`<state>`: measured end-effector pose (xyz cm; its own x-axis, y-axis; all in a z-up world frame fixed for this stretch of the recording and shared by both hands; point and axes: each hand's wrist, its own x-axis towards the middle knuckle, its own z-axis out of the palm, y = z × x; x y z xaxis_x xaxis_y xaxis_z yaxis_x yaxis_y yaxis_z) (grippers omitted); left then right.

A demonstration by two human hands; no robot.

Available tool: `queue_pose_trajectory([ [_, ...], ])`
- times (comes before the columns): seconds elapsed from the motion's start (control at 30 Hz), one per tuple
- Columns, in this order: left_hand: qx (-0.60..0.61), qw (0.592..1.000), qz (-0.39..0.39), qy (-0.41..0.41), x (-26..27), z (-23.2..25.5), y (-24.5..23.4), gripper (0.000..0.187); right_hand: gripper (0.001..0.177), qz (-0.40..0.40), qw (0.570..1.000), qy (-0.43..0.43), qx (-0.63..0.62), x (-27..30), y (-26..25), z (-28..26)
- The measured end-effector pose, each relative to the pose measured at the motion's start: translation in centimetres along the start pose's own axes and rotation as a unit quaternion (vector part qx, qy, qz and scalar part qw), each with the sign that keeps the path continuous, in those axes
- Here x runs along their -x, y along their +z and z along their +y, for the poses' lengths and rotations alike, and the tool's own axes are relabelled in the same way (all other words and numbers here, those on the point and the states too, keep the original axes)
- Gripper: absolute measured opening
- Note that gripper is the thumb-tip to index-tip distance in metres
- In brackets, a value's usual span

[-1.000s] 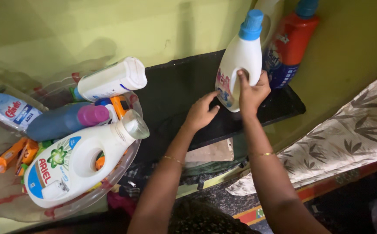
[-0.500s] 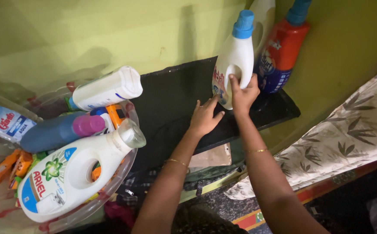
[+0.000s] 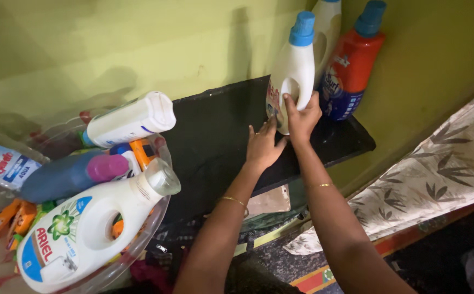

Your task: The person removes various cleaning products from a plastic basket and places them one by one onto a black shelf. They handle liquid detergent bottles, smaller bottles, and wrapped bars of soap, arranging them in a row on the shelf.

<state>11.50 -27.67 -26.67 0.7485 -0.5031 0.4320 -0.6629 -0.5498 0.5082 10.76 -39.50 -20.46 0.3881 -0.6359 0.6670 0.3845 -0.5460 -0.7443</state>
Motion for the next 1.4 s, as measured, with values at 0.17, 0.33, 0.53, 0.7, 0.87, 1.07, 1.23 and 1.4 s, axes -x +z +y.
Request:
queue_pose_trajectory([
  [0.17, -0.068, 0.997, -0.041, 0.014, -0.4, -0.1, -0.5, 0.081, 0.037, 0.003, 1.0, -0.003, 0.022, -1.1, 0.5, 0.9],
  [0.33, -0.111, 0.99, -0.082, 0.027, -0.8, 0.4, -1.5, 0.079, 0.038, 0.013, 0.999, -0.007, 0.044, -1.7, 0.8, 1.5],
  [0.53, -0.127, 0.985, -0.107, 0.042, -1.5, -0.1, -1.6, 0.083, 0.04, 0.032, 0.993, -0.028, 0.107, -1.8, 1.1, 2.8],
  [0.7, -0.127, 0.984, -0.118, 0.047, -2.1, -0.6, -1.7, 0.084, 0.042, 0.043, 0.991, -0.041, 0.116, -1.5, 1.4, 3.7],
  [0.87, -0.133, 0.983, -0.12, 0.042, -3.0, -0.9, -1.4, 0.083, 0.049, 0.032, 0.987, -0.064, 0.141, -1.5, 1.8, 4.5],
  [1.07, -0.152, 0.98, -0.107, 0.062, -3.9, -1.9, -0.7, 0.077, 0.056, 0.023, 0.986, -0.059, 0.157, -1.0, 2.1, 5.3],
  [1.23, -0.163, 0.978, -0.117, 0.059, -4.7, -2.1, -0.8, 0.074, 0.059, 0.025, 0.988, -0.071, 0.138, -0.7, 2.3, 5.4],
  [1.4, -0.155, 0.979, -0.118, 0.061, -5.2, -2.1, -1.0, 0.079, 0.061, 0.002, 0.992, -0.036, 0.117, -0.7, 1.9, 4.9],
])
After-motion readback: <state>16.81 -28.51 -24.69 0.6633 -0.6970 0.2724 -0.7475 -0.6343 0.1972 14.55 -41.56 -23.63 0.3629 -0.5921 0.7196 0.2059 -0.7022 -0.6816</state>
